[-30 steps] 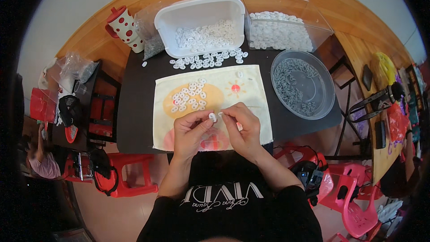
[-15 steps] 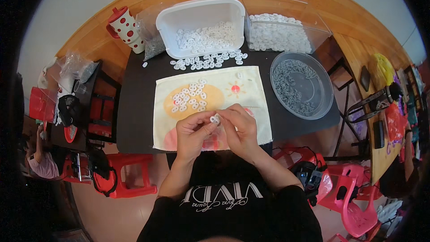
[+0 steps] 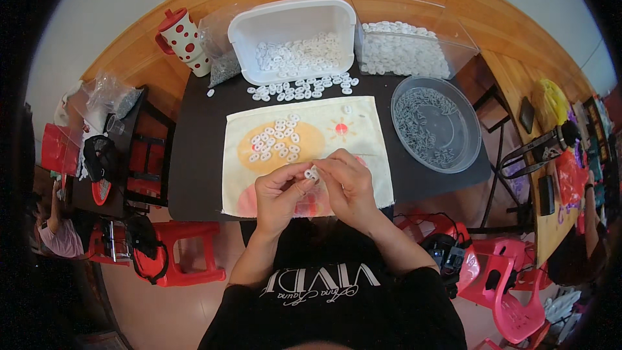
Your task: Assembling small plastic components by manually fitting a small center piece into a larger white ring.
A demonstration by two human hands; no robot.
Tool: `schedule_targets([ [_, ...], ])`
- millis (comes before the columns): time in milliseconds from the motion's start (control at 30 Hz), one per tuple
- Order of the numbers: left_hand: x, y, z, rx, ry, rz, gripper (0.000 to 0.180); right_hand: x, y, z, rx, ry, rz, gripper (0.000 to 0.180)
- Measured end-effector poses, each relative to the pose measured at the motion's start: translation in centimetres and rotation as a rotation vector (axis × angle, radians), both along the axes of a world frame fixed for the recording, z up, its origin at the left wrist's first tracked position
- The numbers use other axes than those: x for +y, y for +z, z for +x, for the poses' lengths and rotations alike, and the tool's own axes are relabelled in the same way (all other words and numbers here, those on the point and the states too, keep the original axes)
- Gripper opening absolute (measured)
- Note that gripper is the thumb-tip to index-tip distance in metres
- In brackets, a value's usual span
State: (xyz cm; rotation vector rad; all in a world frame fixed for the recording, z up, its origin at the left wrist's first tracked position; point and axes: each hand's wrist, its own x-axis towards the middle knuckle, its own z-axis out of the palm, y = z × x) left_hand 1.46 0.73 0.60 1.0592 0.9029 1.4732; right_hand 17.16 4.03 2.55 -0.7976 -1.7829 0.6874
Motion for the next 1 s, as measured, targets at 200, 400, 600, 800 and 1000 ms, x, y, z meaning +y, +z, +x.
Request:
schedule_targets([
  [200, -0.05, -0.53, -0.08, 0.036, 0.030, 0.051, 0.031, 0.25, -0.09, -0.19, -0.025, 0.015, 0.078, 0.026],
  [400, -0.11, -0.52, -0.20, 0.093, 0.046, 0.097, 0.029, 0.01, -0.09, -0.44, -0.040, 0.005, 0.072, 0.024],
  [600, -0.25, -0.26, -0.23, 0.082, 0.050, 0.048, 0.029, 0.22, 0.08, -0.48, -0.073, 0.024, 0.117, 0.024],
  [800, -0.11, 0.00, -0.26, 0.191, 0.087, 0.117, 0.033, 0.40, 0.38, -0.41, -0.112, 0.045, 0.145, 0.027],
  [1000, -0.23, 0.00, -0.36, 0.096, 0.066, 0.097, 0.036, 0.21, 0.61, -0.60, -0.118, 0.094, 0.120, 0.034],
])
